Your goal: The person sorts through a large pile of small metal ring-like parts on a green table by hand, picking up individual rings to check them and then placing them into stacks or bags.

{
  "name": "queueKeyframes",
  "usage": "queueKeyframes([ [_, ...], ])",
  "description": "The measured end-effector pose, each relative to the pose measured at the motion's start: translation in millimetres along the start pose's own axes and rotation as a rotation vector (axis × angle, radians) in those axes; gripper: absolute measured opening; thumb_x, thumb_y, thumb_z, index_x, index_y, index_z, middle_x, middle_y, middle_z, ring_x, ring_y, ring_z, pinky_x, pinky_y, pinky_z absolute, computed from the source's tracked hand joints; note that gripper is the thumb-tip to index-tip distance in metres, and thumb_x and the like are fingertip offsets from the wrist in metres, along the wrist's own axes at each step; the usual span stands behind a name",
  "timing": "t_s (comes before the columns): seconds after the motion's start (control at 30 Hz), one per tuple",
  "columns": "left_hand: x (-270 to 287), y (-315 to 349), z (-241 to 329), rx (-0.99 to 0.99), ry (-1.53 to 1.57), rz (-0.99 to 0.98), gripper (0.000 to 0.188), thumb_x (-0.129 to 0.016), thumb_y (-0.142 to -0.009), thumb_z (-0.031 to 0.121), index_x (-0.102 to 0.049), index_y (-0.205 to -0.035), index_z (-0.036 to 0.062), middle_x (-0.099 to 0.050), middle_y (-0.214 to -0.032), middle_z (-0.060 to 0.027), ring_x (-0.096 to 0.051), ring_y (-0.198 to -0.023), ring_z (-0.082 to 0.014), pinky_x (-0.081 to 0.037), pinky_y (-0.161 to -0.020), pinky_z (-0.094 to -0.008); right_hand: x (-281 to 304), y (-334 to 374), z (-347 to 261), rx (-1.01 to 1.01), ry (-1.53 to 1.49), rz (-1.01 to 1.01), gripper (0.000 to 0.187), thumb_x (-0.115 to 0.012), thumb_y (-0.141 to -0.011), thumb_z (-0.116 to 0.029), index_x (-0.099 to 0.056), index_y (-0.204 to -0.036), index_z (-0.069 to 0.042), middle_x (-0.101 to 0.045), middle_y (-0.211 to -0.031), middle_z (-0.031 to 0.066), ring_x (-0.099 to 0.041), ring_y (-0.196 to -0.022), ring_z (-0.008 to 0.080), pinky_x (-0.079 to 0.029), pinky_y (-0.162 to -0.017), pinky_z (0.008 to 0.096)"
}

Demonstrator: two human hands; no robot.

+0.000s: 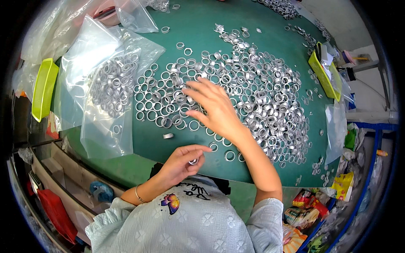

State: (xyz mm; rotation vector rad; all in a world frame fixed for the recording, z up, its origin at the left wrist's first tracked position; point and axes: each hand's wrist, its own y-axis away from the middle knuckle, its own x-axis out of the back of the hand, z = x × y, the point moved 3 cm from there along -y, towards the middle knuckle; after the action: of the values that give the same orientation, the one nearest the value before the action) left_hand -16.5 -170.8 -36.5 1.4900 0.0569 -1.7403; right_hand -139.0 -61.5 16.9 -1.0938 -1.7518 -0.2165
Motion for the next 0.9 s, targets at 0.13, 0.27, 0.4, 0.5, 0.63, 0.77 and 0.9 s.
queueKeyframes([
  [0.13, -2, 11, 5, -0.117, -0.181, 0.172, 0.027, -0.050, -0.091, 0.007, -0.056, -0.117, 0.0006, -0.060, -0.088, -0.0063, -0.046, -0.060, -0.0076, -0.036, -0.050, -0.0196, -4, 15, 15, -0.014, 0.140, -0.103, 0.037, -0.068, -0.075, -0.023, -0.057, -0.105, -0.005, -0.053, -0.120, 0.0091, -0.048, -0.113, 0.0277, -0.037, -0.091, 0.0390],
  [0.27, 19, 25, 10, -0.270, -0.291, 0.168, 0.028, -0.048, -0.090, 0.003, -0.055, -0.117, 0.0005, -0.061, -0.093, -0.0072, -0.045, -0.058, -0.0072, -0.036, -0.049, -0.0189, 22, 36, 30, -0.130, 0.229, -0.094, 0.027, -0.071, -0.071, -0.013, -0.059, -0.093, -0.004, -0.058, -0.103, 0.0082, -0.053, -0.104, 0.0259, -0.037, -0.086, 0.0378],
  [0.4, 28, 39, 11, -0.463, -0.505, 0.271, 0.028, -0.048, -0.090, 0.002, -0.054, -0.117, 0.0009, -0.060, -0.089, -0.0054, -0.044, -0.055, -0.0047, -0.035, -0.048, -0.0172, 30, 33, 18, -0.161, 0.257, 0.013, 0.030, -0.072, -0.068, -0.010, -0.059, -0.095, -0.005, -0.058, -0.102, 0.0075, -0.052, -0.105, 0.0271, -0.037, -0.087, 0.0383],
  [0.5, 37, 44, 13, -0.531, -0.627, 0.359, 0.028, -0.049, -0.090, 0.002, -0.053, -0.117, 0.0012, -0.058, -0.084, -0.0036, -0.043, -0.055, -0.0030, -0.034, -0.047, -0.0161, 0, 9, -15, -0.015, 0.086, -0.014, 0.036, -0.071, -0.069, -0.012, -0.059, -0.103, -0.007, -0.055, -0.112, 0.0083, -0.048, -0.110, 0.0283, -0.037, -0.089, 0.0392],
  [0.63, 37, 48, 19, -0.560, -0.652, 0.408, 0.027, -0.049, -0.090, 0.004, -0.053, -0.117, 0.0011, -0.056, -0.081, -0.0025, -0.042, -0.055, -0.0025, -0.034, -0.048, -0.0159, -41, -5, -28, 0.116, 0.032, -0.172, 0.038, -0.070, -0.071, -0.017, -0.059, -0.106, -0.010, -0.051, -0.120, 0.0087, -0.044, -0.115, 0.0283, -0.035, -0.091, 0.0400],
  [0.77, 44, 51, 19, -0.571, -0.649, 0.399, 0.030, -0.049, -0.090, 0.003, -0.050, -0.120, 0.0017, -0.056, -0.082, -0.0031, -0.043, -0.055, -0.0028, -0.035, -0.047, -0.0163, -35, 0, -18, 0.059, 0.027, -0.122, 0.035, -0.072, -0.069, -0.014, -0.058, -0.100, -0.008, -0.055, -0.105, 0.0064, -0.050, -0.108, 0.0255, -0.034, -0.089, 0.0400],
  [0.9, 41, 51, 23, -0.608, -0.590, 0.405, 0.035, -0.049, -0.089, 0.003, -0.046, -0.124, 0.0027, -0.057, -0.094, -0.0046, -0.044, -0.055, -0.0029, -0.037, -0.047, -0.0168, -28, 5, -24, -0.022, 0.019, -0.086, 0.029, -0.072, -0.068, -0.011, -0.059, -0.094, -0.007, -0.056, -0.098, 0.0064, -0.052, -0.104, 0.0251, -0.033, -0.090, 0.0393],
])
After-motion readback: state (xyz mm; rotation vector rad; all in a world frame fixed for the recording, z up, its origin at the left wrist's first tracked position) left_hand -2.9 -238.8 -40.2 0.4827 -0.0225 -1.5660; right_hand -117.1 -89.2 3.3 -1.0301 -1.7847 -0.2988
